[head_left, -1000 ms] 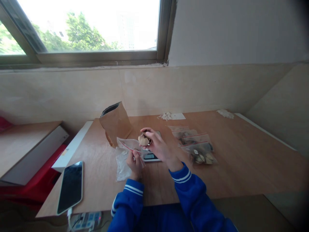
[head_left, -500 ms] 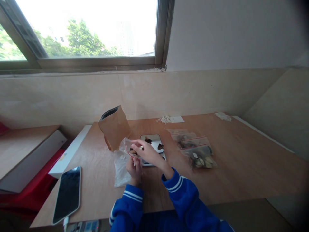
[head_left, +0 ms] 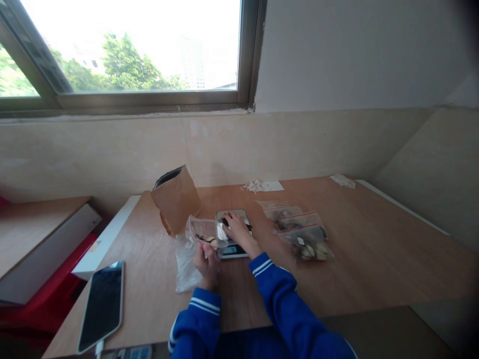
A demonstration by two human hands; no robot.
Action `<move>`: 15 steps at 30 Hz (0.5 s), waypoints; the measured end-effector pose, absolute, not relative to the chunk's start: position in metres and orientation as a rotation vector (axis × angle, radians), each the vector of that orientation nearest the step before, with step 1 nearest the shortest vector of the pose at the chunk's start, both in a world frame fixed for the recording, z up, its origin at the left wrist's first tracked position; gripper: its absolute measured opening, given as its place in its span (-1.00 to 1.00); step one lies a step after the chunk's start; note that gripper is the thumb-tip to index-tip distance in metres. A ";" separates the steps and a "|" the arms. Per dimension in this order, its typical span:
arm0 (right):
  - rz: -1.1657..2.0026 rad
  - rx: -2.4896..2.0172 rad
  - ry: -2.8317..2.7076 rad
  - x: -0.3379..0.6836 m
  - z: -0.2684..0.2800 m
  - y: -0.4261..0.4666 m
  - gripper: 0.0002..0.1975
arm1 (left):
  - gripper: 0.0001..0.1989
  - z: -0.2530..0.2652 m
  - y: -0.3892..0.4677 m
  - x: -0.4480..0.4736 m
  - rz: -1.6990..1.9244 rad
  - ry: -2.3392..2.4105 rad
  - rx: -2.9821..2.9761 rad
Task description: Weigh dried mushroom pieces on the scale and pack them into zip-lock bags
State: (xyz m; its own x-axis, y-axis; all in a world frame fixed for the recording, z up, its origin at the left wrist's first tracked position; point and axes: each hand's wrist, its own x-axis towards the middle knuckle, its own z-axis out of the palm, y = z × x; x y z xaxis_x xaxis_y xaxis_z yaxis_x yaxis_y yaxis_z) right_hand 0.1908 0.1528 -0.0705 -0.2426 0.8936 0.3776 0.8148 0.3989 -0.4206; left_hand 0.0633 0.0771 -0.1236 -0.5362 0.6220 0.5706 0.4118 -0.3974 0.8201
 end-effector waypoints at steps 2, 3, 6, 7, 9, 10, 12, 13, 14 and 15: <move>0.164 -1.471 -2.111 0.187 -0.077 0.154 -0.80 | -0.62 -0.126 0.078 0.063 2.063 1.645 1.411; 0.167 -1.463 -2.099 0.186 -0.078 0.155 -0.83 | -0.63 -0.127 0.078 0.063 2.063 1.650 1.403; 0.242 -1.393 -2.005 0.184 -0.073 0.153 -0.81 | -0.63 -0.130 0.079 0.063 2.058 1.646 1.391; 0.280 -1.368 -1.959 0.185 -0.069 0.152 -0.79 | -0.63 -0.131 0.079 0.062 2.052 1.638 1.395; 0.335 -1.320 -1.880 0.186 -0.061 0.149 -0.74 | -0.64 -0.130 0.080 0.062 2.047 1.626 1.400; 0.350 -1.301 -1.859 0.187 -0.056 0.148 -0.73 | -0.64 -0.130 0.080 0.062 2.048 1.626 1.402; 0.372 -1.273 -1.832 0.189 -0.045 0.145 -0.73 | -0.64 -0.128 0.080 0.062 2.048 1.644 1.400; 0.389 -1.256 -1.809 0.190 -0.039 0.143 -0.74 | -0.64 -0.127 0.079 0.062 2.048 1.658 1.395; 0.410 -1.232 -1.769 0.190 -0.032 0.140 -0.75 | -0.64 -0.126 0.079 0.062 2.046 1.670 1.391; 0.431 -1.195 -1.717 0.190 -0.024 0.135 -0.77 | -0.63 -0.125 0.079 0.062 2.040 1.676 1.390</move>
State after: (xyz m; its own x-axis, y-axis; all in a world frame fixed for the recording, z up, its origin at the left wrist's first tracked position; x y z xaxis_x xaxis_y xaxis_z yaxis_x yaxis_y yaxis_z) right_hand 0.1905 0.1355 -0.0244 -0.0547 0.8608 0.5060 0.5202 0.4571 -0.7214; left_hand 0.0624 0.0785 -0.1252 -0.5563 0.6273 0.5450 0.4127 -0.3607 0.8364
